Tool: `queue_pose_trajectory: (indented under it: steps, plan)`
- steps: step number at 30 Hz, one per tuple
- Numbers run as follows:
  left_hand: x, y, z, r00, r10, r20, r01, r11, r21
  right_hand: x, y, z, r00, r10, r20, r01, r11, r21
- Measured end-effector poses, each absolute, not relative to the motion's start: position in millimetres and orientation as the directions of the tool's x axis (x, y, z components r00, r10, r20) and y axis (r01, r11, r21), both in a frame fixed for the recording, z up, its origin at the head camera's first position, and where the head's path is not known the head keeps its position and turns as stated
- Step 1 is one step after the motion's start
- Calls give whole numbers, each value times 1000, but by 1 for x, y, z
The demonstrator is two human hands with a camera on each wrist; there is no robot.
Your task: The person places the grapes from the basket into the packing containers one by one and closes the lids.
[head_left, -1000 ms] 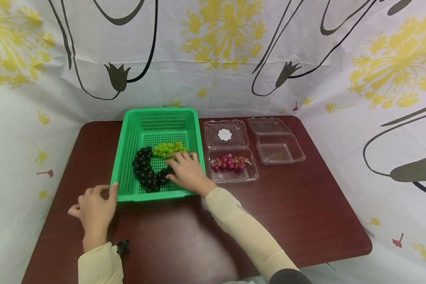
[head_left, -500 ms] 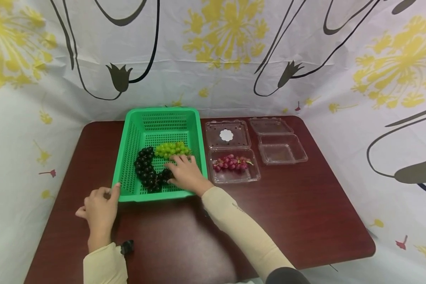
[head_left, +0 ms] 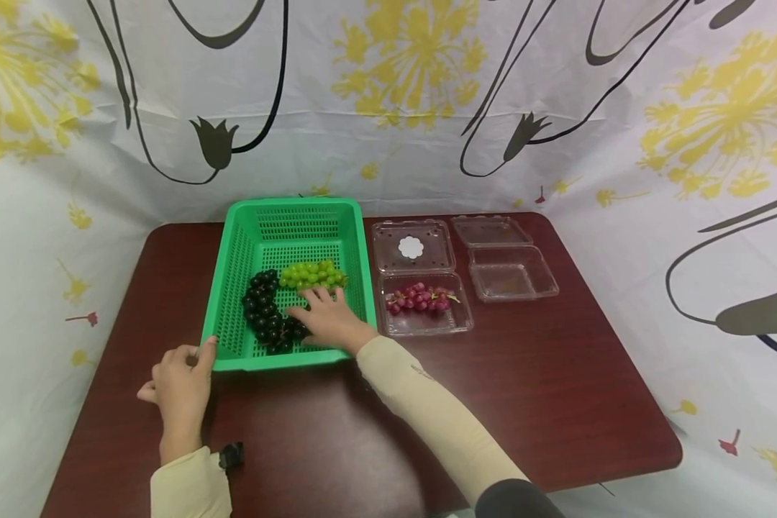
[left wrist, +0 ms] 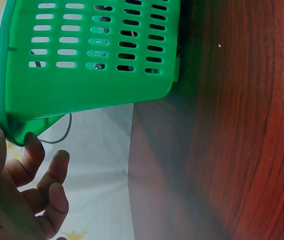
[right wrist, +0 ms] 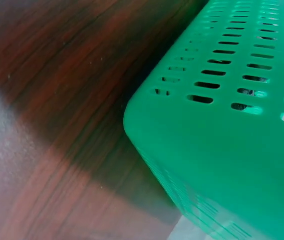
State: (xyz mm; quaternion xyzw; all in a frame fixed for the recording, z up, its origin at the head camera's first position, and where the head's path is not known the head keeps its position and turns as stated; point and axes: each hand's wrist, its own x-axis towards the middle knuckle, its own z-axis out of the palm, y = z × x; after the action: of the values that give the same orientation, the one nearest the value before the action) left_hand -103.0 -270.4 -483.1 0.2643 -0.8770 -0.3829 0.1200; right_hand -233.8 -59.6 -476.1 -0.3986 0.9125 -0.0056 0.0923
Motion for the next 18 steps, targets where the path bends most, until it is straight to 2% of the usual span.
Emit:
queue_pose_trajectory:
  steps: [6, 18]
  plan:
    - [-103, -270, -483, -825, -566, -8, -383, 548, 744, -236, -65, -481, -657, -731, -182, -745, 667, 13]
    - [-104, -270, -483, -826, -563, 1, -364, 536, 762, -243, -68, -482, -669, -701, -245, -729, 684, 31]
